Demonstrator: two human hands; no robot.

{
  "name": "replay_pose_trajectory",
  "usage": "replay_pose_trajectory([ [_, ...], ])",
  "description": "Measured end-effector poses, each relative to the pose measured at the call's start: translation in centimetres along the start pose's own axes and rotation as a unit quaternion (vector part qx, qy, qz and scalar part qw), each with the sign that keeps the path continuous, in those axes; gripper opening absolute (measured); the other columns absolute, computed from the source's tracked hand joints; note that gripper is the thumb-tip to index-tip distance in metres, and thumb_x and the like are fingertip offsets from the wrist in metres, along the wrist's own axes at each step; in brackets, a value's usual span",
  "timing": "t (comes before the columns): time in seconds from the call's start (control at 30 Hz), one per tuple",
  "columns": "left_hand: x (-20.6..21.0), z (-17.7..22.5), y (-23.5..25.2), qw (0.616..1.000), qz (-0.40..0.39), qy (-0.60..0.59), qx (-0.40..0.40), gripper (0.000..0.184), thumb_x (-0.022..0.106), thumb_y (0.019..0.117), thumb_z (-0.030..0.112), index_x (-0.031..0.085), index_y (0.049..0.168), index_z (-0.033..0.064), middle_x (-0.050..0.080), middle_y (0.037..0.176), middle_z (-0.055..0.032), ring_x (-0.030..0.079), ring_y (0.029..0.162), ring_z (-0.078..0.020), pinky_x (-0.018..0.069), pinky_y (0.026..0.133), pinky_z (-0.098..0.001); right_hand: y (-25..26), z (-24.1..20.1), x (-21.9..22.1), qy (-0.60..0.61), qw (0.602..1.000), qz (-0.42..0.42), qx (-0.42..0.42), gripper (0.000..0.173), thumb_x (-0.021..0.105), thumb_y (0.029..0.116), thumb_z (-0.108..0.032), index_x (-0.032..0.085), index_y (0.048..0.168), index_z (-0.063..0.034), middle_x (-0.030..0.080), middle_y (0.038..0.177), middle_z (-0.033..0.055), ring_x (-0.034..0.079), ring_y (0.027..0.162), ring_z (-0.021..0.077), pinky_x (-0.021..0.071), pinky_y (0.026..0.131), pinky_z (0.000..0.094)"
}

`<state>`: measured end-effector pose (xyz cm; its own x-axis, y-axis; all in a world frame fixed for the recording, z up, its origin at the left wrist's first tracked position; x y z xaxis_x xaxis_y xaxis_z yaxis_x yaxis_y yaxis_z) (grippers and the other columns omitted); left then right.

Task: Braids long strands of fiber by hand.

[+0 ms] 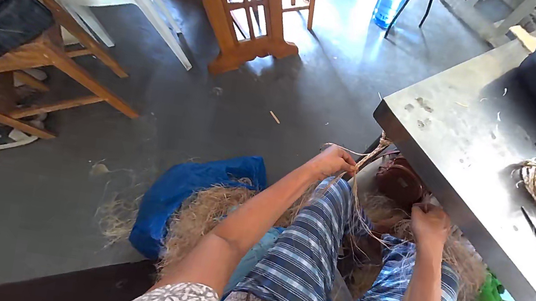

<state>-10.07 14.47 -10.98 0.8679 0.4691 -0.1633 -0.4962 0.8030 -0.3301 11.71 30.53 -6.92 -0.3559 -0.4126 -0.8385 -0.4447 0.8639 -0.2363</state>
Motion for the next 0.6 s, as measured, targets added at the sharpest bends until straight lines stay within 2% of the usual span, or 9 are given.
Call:
replay_pose_trajectory([
  [0.07, -0.3, 0.0, 0.1, 1.000, -0.010, 0.003, -0.005, 0.011, 0.067, 0.0982, 0.008, 0.074, 0.102, 0.0004, 0.072, 0.088, -0.0038, 0.055, 0.068, -0.0023, 0.0437, 0.064, -0.0220, -0.4, 0.9, 0.4, -0.033, 0.998, -0.053, 0.004, 0.036, 0.050, 0.1054, -0.026, 0.071, 0.109, 0.0031, 0.068, 0.109, 0.0264, 0.064, 0.107, 0.0410, 0.0453, 0.094, 0.0627],
  [0.13, -0.4, -0.2, 0.3, 1.000, -0.020, -0.006, -0.020, 0.012, 0.066, 0.0994, 0.010, 0.073, 0.103, 0.0016, 0.070, 0.084, -0.0016, 0.046, 0.059, 0.0001, 0.0358, 0.055, -0.0198, -1.3, 2.1, 0.8, -0.008, 0.993, -0.112, -0.040, 0.037, 0.040, 0.1091, -0.018, 0.071, 0.117, 0.0012, 0.069, 0.100, 0.0193, 0.063, 0.093, 0.0312, 0.0472, 0.087, 0.0530],
  [0.2, -0.2, -0.6, 0.5, 0.998, -0.034, -0.034, -0.028, 0.012, 0.065, 0.0999, 0.010, 0.073, 0.105, 0.0016, 0.070, 0.083, -0.0004, 0.041, 0.053, 0.0014, 0.0325, 0.050, -0.0181, -2.8, 2.8, 0.4, 0.003, 0.983, -0.151, -0.107, 0.035, 0.040, 0.1087, -0.009, 0.068, 0.123, 0.0040, 0.069, 0.095, 0.0167, 0.063, 0.085, 0.0254, 0.0497, 0.084, 0.0469],
  [0.3, 0.2, -1.0, 0.6, 0.996, -0.046, -0.077, -0.023, 0.012, 0.064, 0.0998, 0.007, 0.072, 0.105, 0.0005, 0.069, 0.082, -0.0003, 0.041, 0.052, 0.0020, 0.0327, 0.050, -0.0170, -6.1, 2.4, -1.9, 0.016, 0.970, -0.123, -0.208, 0.031, 0.044, 0.1069, -0.006, 0.068, 0.123, 0.0049, 0.067, 0.086, 0.0108, 0.058, 0.070, 0.0158, 0.0499, 0.071, 0.0370],
  [0.37, 0.6, -1.3, 0.6, 0.993, -0.045, -0.104, -0.019, 0.011, 0.064, 0.0988, 0.005, 0.071, 0.105, -0.0008, 0.068, 0.079, -0.0005, 0.039, 0.050, 0.0025, 0.0309, 0.047, -0.0162, -8.3, 1.7, -4.3, 0.051, 0.952, -0.073, -0.294, 0.035, 0.046, 0.1031, -0.003, 0.065, 0.132, 0.0042, 0.069, 0.083, 0.0059, 0.057, 0.064, 0.0087, 0.0504, 0.062, 0.0282],
  [0.43, 0.9, -1.3, 0.6, 0.991, -0.041, -0.126, -0.028, 0.010, 0.065, 0.0979, 0.004, 0.071, 0.104, -0.0015, 0.066, 0.076, -0.0002, 0.038, 0.048, 0.0019, 0.0303, 0.046, -0.0158, -10.1, 0.6, -6.8, 0.133, 0.921, -0.048, -0.362, 0.043, 0.049, 0.1005, -0.005, 0.055, 0.143, 0.0034, 0.069, 0.081, -0.0038, 0.053, 0.058, -0.0018, 0.0456, 0.054, 0.0169],
  [0.47, 1.0, -1.2, 0.5, 0.990, -0.038, -0.133, -0.034, 0.010, 0.065, 0.0975, 0.004, 0.071, 0.104, -0.0015, 0.065, 0.076, -0.0002, 0.038, 0.048, 0.0015, 0.0309, 0.046, -0.0159, -10.9, -0.1, -8.0, 0.179, 0.905, -0.049, -0.383, 0.046, 0.051, 0.1004, -0.005, 0.049, 0.145, 0.0034, 0.071, 0.084, -0.0069, 0.054, 0.060, -0.0050, 0.0445, 0.053, 0.0133],
  [0.5, 1.0, -1.1, 0.4, 0.989, -0.035, -0.136, -0.041, 0.010, 0.065, 0.0974, 0.003, 0.071, 0.105, -0.0013, 0.065, 0.076, -0.0002, 0.038, 0.049, 0.0011, 0.0316, 0.047, -0.0161, -11.6, -1.0, -8.9, 0.219, 0.891, -0.046, -0.396, 0.041, 0.052, 0.1007, -0.005, 0.049, 0.141, 0.0022, 0.073, 0.087, -0.0089, 0.056, 0.061, -0.0069, 0.0435, 0.053, 0.0112],
  [0.6, 1.0, -1.1, 0.4, 0.988, -0.033, -0.145, -0.044, 0.010, 0.065, 0.0977, 0.003, 0.071, 0.104, -0.0012, 0.065, 0.074, 0.0000, 0.038, 0.048, 0.0012, 0.0304, 0.046, -0.0160, -11.6, -3.2, -9.3, 0.266, 0.865, -0.025, -0.425, 0.013, 0.051, 0.1016, -0.004, 0.057, 0.111, -0.0099, 0.074, 0.091, -0.0131, 0.058, 0.065, -0.0096, 0.0431, 0.056, 0.0082],
])
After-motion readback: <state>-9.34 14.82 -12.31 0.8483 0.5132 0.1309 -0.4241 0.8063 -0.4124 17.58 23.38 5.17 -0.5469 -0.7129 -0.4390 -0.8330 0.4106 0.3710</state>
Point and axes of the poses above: each hand's wrist, its own y-axis towards the middle knuckle, its own x-axis out of the palm, z = x × y, the point moved 3 cm from there along y, towards the middle knuckle
